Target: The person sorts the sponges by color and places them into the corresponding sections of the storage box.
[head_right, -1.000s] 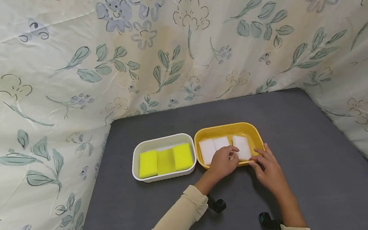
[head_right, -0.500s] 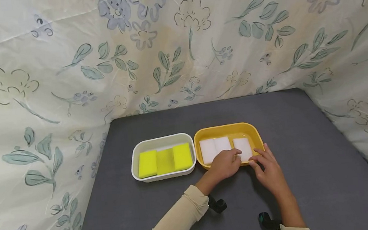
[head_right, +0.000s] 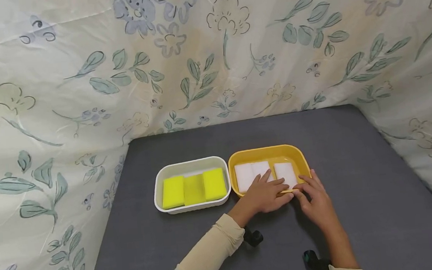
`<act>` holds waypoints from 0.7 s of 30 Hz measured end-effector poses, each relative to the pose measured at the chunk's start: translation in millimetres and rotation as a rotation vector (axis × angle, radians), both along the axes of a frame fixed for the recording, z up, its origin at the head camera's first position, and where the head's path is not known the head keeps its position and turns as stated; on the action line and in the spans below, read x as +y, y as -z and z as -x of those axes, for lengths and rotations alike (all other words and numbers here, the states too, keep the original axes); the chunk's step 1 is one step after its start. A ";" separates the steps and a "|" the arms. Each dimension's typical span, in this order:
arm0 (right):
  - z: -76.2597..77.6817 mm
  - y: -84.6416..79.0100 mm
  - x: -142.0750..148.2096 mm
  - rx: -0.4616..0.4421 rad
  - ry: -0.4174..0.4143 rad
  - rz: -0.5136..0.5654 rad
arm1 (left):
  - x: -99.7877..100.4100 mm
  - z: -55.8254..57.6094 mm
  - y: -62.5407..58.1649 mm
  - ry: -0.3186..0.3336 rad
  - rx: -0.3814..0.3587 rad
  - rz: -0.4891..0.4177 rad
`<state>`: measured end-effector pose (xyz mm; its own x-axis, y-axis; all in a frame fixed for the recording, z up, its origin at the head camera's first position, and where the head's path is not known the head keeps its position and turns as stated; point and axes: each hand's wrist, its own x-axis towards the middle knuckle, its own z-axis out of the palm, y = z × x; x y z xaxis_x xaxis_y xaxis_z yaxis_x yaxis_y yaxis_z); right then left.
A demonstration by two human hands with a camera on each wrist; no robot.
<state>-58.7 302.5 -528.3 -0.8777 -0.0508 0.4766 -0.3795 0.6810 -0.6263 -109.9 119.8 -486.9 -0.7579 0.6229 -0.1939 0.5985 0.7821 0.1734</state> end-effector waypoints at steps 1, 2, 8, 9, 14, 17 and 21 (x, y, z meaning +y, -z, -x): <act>-0.5 0.0 0.3 0.001 0.001 0.000 | 0.4 -0.5 -0.3 -0.008 -0.002 0.002; -0.9 -0.2 0.8 0.002 0.001 -0.001 | 0.9 -0.9 -0.5 -0.015 0.001 0.004; -1.0 -0.8 1.8 -0.001 0.000 0.003 | 3.9 -2.8 2.8 -0.092 0.062 0.046; -0.6 -0.7 1.9 0.002 0.000 0.003 | 4.3 -3.0 3.8 -0.103 0.073 0.047; 0.5 -0.9 2.0 0.012 0.003 0.003 | 4.4 -4.2 7.4 -0.137 0.113 0.024; 0.3 -1.5 2.3 0.011 -0.003 0.000 | 2.1 -5.1 7.8 -0.141 0.123 0.017; -0.3 -3.6 3.1 0.004 -0.007 -0.004 | -4.4 -7.2 6.5 -0.138 0.121 0.016</act>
<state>-58.4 305.6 -524.8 -0.8753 -0.0587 0.4799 -0.3867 0.6809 -0.6220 -102.7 115.5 -493.4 -0.8542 0.5092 -0.1054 0.5012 0.8602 0.0937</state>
